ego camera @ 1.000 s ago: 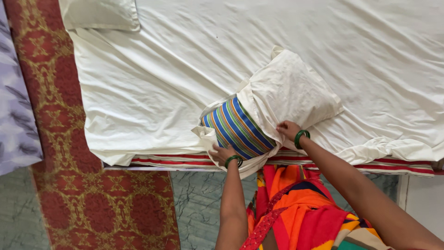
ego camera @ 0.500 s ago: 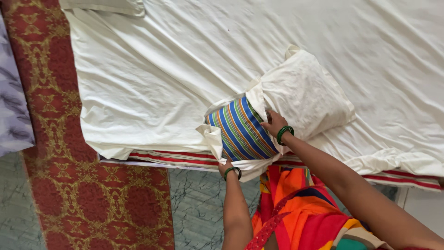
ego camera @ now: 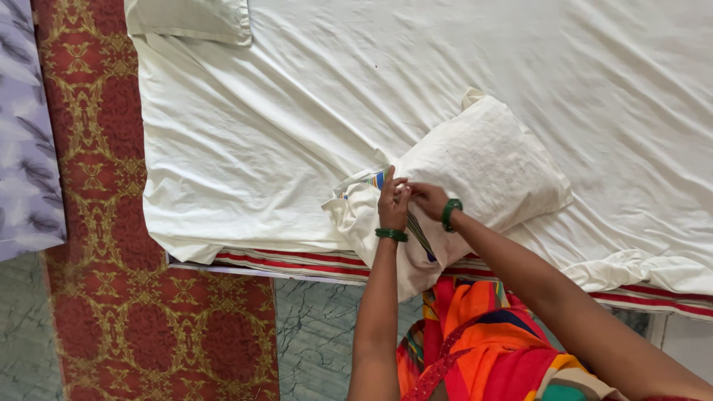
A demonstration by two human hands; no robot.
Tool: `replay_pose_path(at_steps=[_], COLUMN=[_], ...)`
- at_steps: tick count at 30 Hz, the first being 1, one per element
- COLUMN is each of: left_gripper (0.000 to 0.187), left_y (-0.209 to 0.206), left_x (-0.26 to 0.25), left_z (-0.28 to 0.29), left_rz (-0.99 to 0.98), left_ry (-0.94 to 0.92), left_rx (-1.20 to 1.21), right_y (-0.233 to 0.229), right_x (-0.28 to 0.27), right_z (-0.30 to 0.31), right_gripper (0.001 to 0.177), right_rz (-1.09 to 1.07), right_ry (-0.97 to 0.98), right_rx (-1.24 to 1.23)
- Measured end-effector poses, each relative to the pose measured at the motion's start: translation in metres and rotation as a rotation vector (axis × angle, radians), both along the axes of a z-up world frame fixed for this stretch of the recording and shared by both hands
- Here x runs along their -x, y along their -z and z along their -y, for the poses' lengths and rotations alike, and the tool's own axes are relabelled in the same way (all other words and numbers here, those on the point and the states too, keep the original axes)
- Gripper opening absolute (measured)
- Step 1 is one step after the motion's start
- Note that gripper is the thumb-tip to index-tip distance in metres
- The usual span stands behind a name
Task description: The person puts a pillowcase on a pillow and then spreads a bedsheet across the mattress.
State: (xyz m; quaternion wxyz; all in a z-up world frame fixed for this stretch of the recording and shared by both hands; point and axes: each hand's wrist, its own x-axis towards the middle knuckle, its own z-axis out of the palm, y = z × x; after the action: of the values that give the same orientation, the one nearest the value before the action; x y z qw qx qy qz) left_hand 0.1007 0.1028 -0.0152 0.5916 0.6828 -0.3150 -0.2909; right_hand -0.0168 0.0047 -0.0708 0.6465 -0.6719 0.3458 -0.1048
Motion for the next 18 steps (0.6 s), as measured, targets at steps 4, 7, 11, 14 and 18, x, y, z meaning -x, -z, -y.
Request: replay_pose_path(at_steps=[4, 7, 11, 14, 18], left_gripper=[0.031, 0.06, 0.074, 0.076, 0.079], left_y=[0.027, 0.046, 0.036, 0.036, 0.045], left_x=[-0.007, -0.008, -0.004, -0.008, -0.01], left_z=[-0.021, -0.081, -0.156, -0.165, -0.156], left_rz=[0.164, 0.261, -0.255, -0.51, -0.625], left_ry=[-0.292, -0.556, -0.666, -0.56, -0.457], left_rx=[-0.266, -0.735, -1.321, -1.217, -1.035], right_y=[0.003, -0.008, -0.021, -0.025, -0.019], right_x=[0.064, 0.119, 0.172, 0.192, 0.2], right_z=[0.033, 0.053, 0.059, 0.058, 0.04], right_gripper=[0.03, 0.029, 0.047, 0.073, 0.096], right_rz=[-0.324, -0.541, -0.804, -0.981, -0.867], right_ry=[0.329, 0.547, 0.708, 0.985, 0.957], right_rx=[0.149, 0.382, 0.38, 0.041, -0.493])
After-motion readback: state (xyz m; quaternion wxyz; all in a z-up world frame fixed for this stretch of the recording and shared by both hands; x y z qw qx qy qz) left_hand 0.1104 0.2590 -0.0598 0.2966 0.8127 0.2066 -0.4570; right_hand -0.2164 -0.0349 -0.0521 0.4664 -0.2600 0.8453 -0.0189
